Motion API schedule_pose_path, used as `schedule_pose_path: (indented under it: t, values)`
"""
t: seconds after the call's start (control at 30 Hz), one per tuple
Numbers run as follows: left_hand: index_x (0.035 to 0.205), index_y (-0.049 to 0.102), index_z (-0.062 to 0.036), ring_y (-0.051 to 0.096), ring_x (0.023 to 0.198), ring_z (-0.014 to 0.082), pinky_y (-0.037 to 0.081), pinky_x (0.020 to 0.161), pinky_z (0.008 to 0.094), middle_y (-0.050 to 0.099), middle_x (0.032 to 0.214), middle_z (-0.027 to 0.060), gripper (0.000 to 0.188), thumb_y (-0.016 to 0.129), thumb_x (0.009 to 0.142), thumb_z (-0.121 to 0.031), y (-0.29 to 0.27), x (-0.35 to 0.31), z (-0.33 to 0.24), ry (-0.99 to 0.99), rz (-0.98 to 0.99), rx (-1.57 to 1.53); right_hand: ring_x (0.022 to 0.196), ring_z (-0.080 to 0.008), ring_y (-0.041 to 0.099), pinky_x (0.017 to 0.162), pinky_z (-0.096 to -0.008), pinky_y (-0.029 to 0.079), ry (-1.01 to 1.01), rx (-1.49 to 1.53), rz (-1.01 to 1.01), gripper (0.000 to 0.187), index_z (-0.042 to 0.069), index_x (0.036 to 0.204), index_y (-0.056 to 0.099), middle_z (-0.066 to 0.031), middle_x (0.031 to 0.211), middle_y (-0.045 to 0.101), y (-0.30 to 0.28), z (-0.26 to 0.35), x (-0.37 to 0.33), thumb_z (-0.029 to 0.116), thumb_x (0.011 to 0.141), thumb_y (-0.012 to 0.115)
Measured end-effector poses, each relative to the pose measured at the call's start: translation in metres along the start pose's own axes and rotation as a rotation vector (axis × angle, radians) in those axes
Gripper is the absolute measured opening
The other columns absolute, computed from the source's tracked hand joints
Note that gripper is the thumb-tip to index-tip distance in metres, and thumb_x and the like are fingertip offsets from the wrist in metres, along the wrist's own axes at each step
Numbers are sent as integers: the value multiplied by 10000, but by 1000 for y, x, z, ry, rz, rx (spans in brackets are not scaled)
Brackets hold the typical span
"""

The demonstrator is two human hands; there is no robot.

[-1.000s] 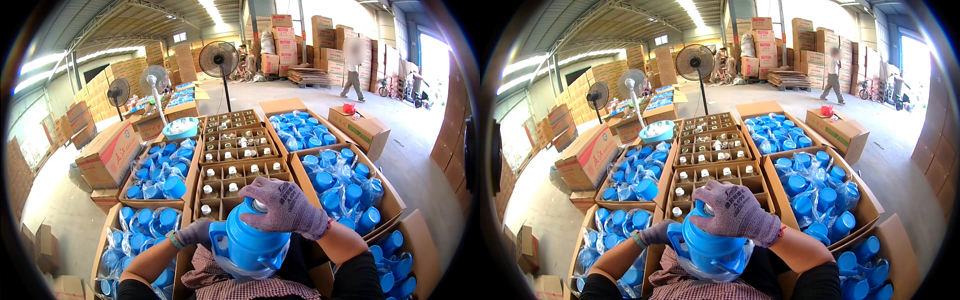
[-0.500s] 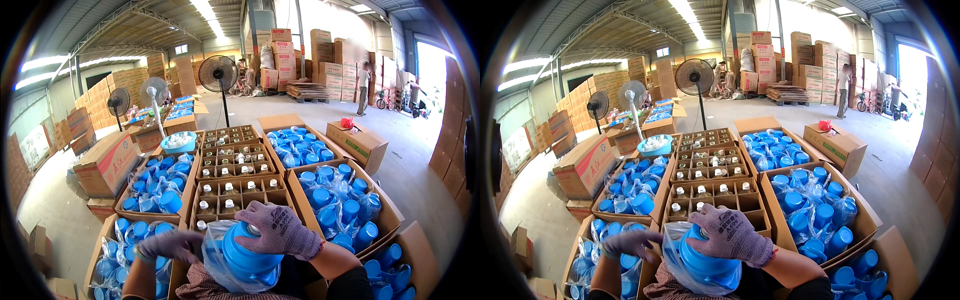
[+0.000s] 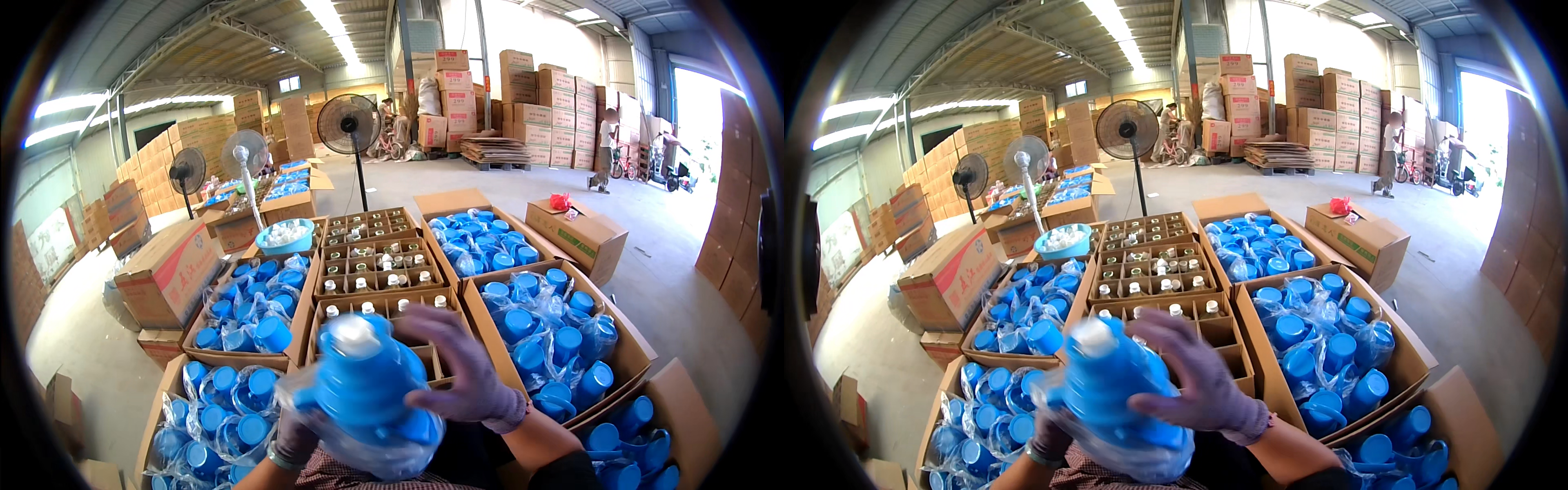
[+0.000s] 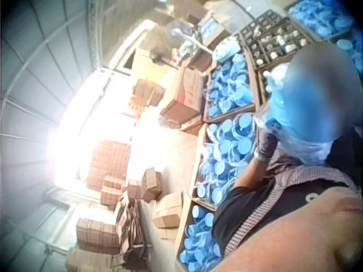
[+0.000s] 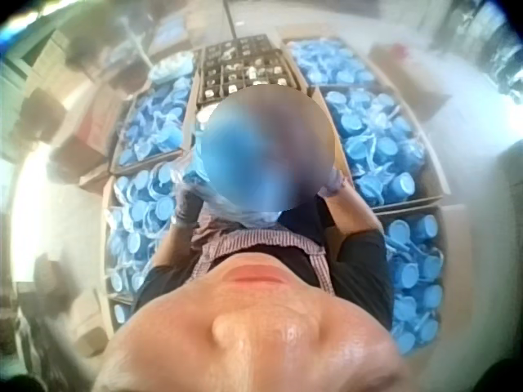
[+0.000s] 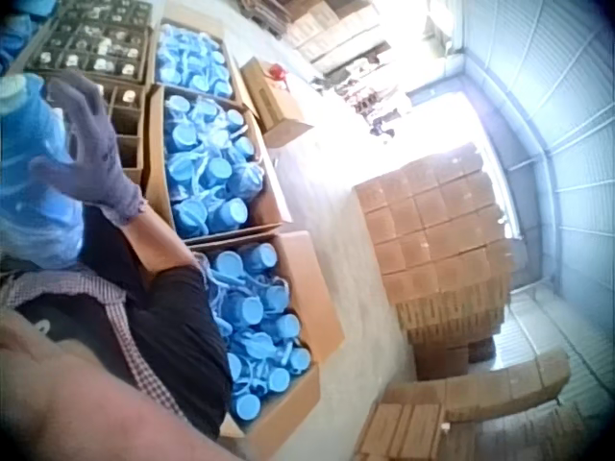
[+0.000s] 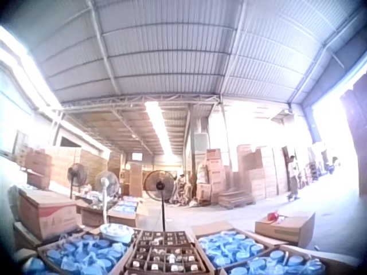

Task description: The person assembles blue thermos flasks by placing a silver liner into a blue plastic body, adding a white component, screwing on a blue cap, and placing the finished item into a cardboard box divider.

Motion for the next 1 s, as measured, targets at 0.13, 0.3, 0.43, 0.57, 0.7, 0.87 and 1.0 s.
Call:
schedule_pose_path:
  t: [0.13,0.3,0.43,0.57,0.7,0.87,1.0]
  values:
    - [1337,592,-61,687,1079,287,568,955,459,686,1230,109,454,437,1041,-369,-19,-1,-18,16,-251,-586,1029,-219,676,871,-353,555,377,-196,-469,428,7,1201,649,-133,1148,670,-15,-47,-98,210,861,812]
    - [1381,579,-57,605,1273,330,478,1100,518,624,1386,139,504,423,1030,-383,-66,12,10,145,-290,-561,868,-213,692,763,-362,566,497,64,-503,250,29,1031,697,-96,944,699,73,-38,-143,11,796,781]
    - [1539,427,-48,474,1413,405,371,1184,581,483,1556,170,678,435,1018,-482,-55,13,10,95,-249,-719,878,-269,707,796,-388,566,231,-180,-383,285,46,1018,703,-113,990,709,55,-27,-111,56,748,795]
    - [1478,500,-27,539,1364,365,399,1175,536,557,1487,174,576,420,1060,-415,-45,6,10,-11,-228,-792,900,-283,727,752,-408,572,-284,-476,-132,384,84,1051,708,-124,1059,716,15,-21,-81,186,699,825]
    - [1482,498,-34,522,1379,368,386,1178,555,557,1488,171,590,419,1052,-430,-29,4,7,5,-277,-786,776,-334,716,694,-411,575,-76,-293,-160,371,66,1088,659,-168,1033,696,20,-26,-65,160,763,811]
    - [1446,538,-53,534,1355,356,404,1161,548,567,1470,155,548,411,1035,-393,-40,-1,33,74,-273,-718,978,-159,679,863,-314,550,852,839,-337,254,8,1157,626,-70,1087,713,81,-123,-157,134,945,686]
    - [1420,555,-54,560,1320,366,439,1128,557,586,1441,154,548,427,1001,-382,-31,3,11,99,-323,-554,995,-168,696,872,-315,559,966,1164,-502,265,5,1182,629,-65,1084,716,98,-106,-161,121,950,685]
Point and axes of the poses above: each hand's wrist, its own x-axis towards the middle knuckle, its own y-axis out of the palm, z = x × y, the point moved 3 cm from there along x, towards the middle knuckle
